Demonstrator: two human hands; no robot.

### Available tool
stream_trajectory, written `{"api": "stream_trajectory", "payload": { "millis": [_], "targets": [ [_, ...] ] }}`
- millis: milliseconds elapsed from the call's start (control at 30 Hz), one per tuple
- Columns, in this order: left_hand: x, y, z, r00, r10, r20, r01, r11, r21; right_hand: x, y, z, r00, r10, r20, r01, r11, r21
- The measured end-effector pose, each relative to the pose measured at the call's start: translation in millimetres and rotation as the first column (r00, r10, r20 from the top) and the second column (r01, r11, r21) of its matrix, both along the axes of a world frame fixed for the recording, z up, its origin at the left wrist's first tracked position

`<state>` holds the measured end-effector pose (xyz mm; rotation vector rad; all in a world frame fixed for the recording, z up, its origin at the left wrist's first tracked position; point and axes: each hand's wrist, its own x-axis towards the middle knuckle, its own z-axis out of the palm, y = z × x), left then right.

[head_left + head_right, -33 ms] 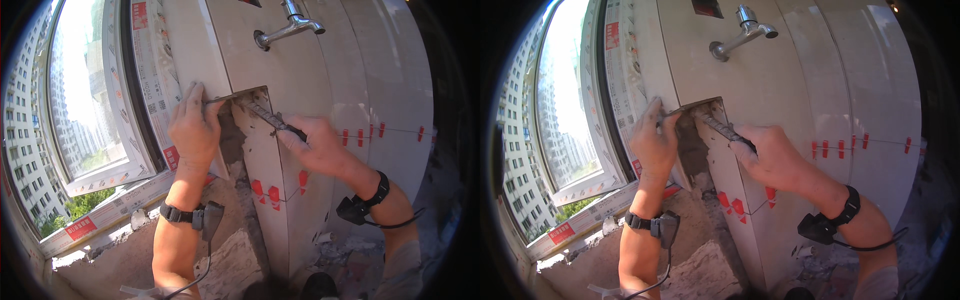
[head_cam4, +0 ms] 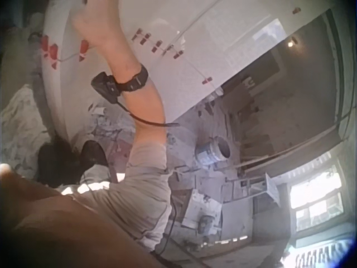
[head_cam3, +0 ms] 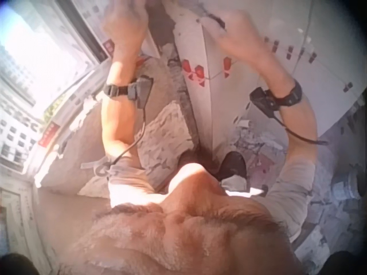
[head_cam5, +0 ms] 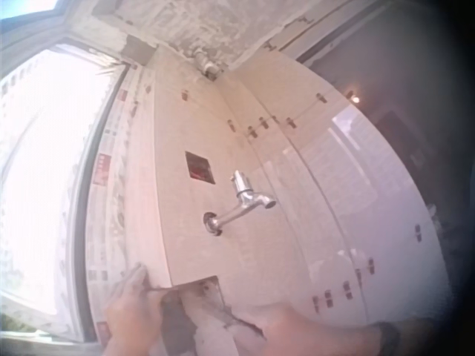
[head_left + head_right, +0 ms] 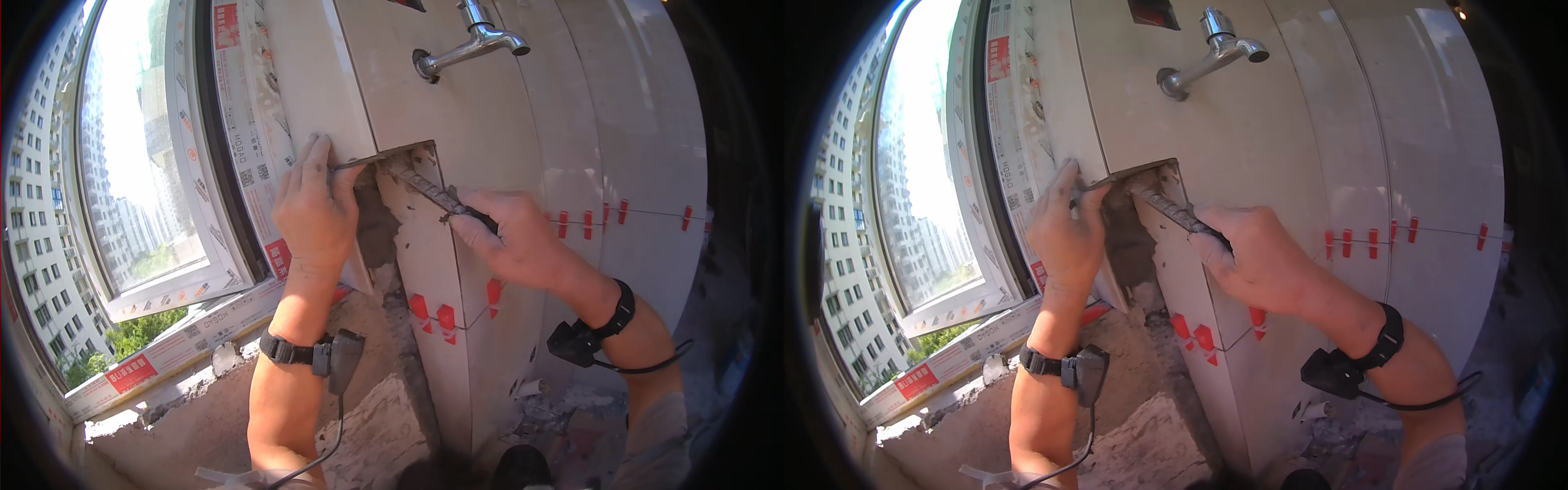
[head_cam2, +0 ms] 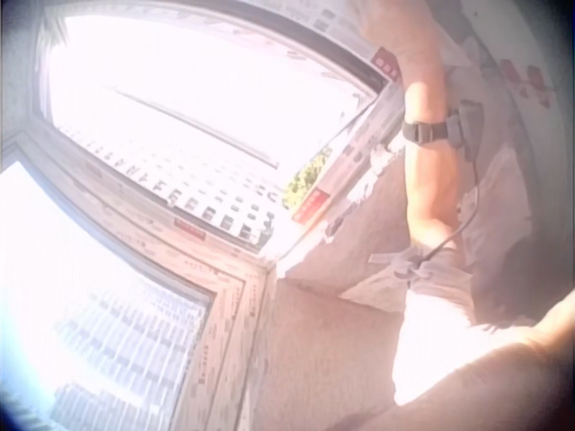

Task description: Applying plaster and smoothing the edges of a tiled wall corner.

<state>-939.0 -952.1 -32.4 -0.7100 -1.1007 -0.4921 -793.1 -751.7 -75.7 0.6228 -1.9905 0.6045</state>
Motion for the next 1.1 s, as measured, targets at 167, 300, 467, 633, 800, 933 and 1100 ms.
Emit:
{"api": "stream_trajectory", "payload": {
  "millis": [167,300,467,633,800,933,1100],
  "targets": [
    [5,0,-1,0.999,0.023,0.022,-0.023,1.0,0.014,5,2,3,1.0,-0.015,0.018,0.015,1.0,0.003],
    [2,-1,0,1.0,0.022,0.007,-0.022,1.0,0.008,-3,2,1,0.998,0.013,-0.066,-0.014,1.0,-0.023],
    [0,-5,3,0.995,-0.092,-0.035,0.091,0.996,-0.013,-1,-6,-3,1.0,0.011,0.008,-0.011,1.0,0.009],
    [6,-14,9,0.992,-0.123,-0.019,0.12,0.988,-0.1,0,-11,4,0.989,-0.097,0.109,0.083,0.988,0.129],
    [6,-14,6,0.998,-0.057,-0.013,0.055,0.993,-0.106,0,-22,21,0.979,-0.198,0.044,0.187,0.967,0.175],
    [5,-12,6,0.999,-0.016,-0.045,0.012,0.996,-0.089,-4,-26,31,0.969,-0.247,-0.007,0.235,0.913,0.333],
    [10,-11,5,1.0,-0.027,0.004,0.027,0.997,-0.075,-5,-38,31,0.966,-0.258,0.023,0.242,0.932,0.27]
  ]
}}
